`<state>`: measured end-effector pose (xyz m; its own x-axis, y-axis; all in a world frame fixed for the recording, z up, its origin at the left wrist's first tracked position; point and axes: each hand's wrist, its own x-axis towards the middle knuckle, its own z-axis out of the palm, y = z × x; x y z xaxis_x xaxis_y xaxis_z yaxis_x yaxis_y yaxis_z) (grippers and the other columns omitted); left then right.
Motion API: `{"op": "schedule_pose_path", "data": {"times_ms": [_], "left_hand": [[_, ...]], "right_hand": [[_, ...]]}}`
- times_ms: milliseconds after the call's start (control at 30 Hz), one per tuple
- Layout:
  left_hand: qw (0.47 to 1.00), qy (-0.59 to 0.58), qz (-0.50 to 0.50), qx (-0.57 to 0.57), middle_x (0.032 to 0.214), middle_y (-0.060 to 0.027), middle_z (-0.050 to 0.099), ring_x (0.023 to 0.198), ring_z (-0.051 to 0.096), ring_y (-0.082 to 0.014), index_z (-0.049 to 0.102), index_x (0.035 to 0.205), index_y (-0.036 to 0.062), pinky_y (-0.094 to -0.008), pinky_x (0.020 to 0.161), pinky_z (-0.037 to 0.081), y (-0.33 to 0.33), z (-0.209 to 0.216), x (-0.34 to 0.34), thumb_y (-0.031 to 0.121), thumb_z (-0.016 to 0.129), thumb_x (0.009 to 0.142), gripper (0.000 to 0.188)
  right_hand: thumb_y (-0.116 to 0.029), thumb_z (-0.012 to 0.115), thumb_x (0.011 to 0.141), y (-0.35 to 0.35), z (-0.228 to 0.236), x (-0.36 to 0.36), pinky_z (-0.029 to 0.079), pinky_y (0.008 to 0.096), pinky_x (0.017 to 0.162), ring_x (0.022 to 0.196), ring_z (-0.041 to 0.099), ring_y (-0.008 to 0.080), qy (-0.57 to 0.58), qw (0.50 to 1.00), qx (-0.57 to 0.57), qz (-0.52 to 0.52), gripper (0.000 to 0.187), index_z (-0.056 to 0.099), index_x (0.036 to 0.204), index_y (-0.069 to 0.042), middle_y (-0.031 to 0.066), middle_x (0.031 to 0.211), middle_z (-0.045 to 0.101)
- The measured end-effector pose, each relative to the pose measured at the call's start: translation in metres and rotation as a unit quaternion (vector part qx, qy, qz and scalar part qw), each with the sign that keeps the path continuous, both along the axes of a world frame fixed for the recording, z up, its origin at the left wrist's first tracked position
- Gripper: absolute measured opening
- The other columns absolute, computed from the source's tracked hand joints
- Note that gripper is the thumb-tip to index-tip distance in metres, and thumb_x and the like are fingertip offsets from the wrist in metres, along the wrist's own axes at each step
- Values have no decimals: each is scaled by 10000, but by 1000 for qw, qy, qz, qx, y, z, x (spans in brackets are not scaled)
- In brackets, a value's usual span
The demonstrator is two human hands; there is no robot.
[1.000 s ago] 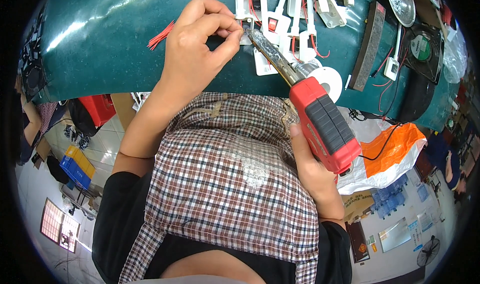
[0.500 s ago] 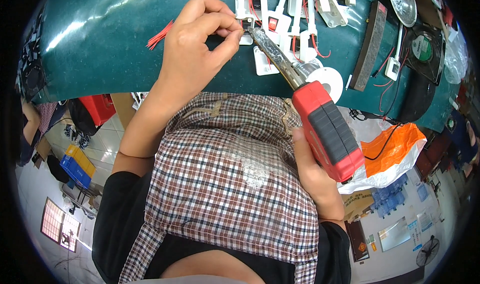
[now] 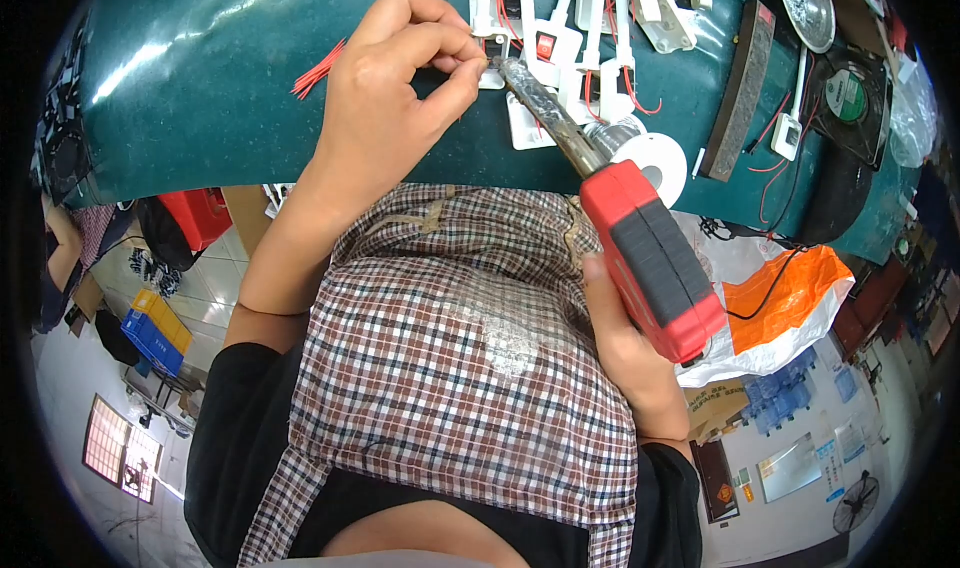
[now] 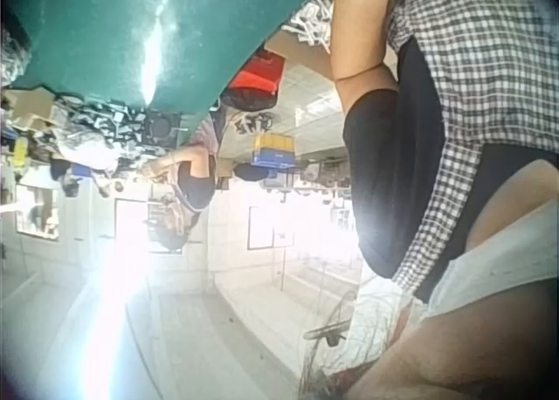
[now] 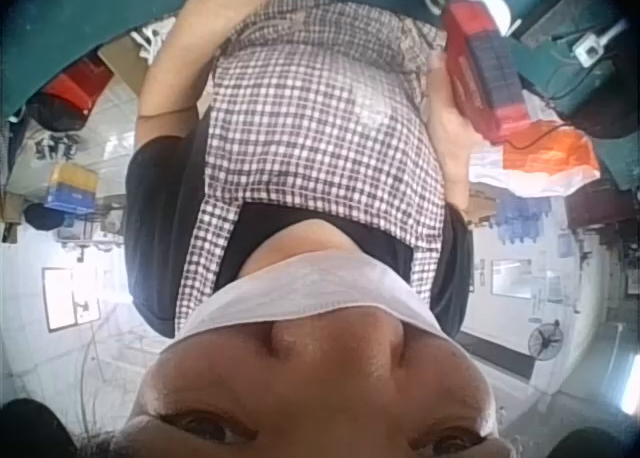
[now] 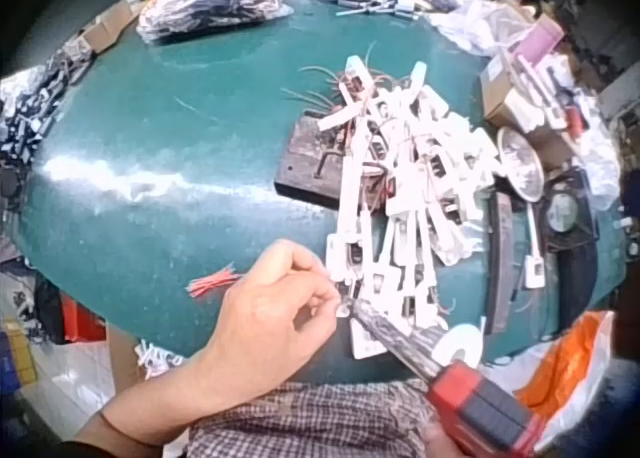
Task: The person solders electrical wires onto switch components and plastic housings using a soldering gun and solder from a spool.
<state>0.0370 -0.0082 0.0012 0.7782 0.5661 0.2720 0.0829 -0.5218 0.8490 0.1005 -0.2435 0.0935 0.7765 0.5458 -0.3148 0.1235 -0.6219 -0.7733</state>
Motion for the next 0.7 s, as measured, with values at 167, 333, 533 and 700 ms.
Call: {"op": "schedule_pose_path", "data": {"times_ms": [167,333,533,700], "left_hand": [[999,32,-19,-4,934,-76,590,751,647,-140,656,825,-37,-233,672,554,1,4,-2,-41,704,780,66],[999,28,-15,-6,932,-78,592,747,648,-139,656,818,-37,-230,668,556,1,5,-1,-42,703,778,62],[1000,5,2,4,893,-73,604,694,683,-191,649,757,-3,-298,596,537,1,1,0,-2,714,735,69],[999,34,-13,4,928,-74,593,748,643,-141,654,813,-36,-229,667,555,0,5,-1,-38,702,773,62]], "right_hand": [[13,640,880,-7,5,-1,416,226,511,548,502,71,1,999,-13,-29,151,603,1026,26,40,765,587],[6,649,878,-5,3,-1,414,223,513,554,503,76,-7,1000,-9,-25,148,602,1017,23,36,761,583],[-5,669,872,-8,-3,-2,427,228,531,565,513,80,9,999,-13,-28,144,604,999,12,30,747,583],[-11,672,874,-2,-4,-3,425,229,529,573,518,80,5,999,-6,-31,134,605,989,7,28,749,587]]}}
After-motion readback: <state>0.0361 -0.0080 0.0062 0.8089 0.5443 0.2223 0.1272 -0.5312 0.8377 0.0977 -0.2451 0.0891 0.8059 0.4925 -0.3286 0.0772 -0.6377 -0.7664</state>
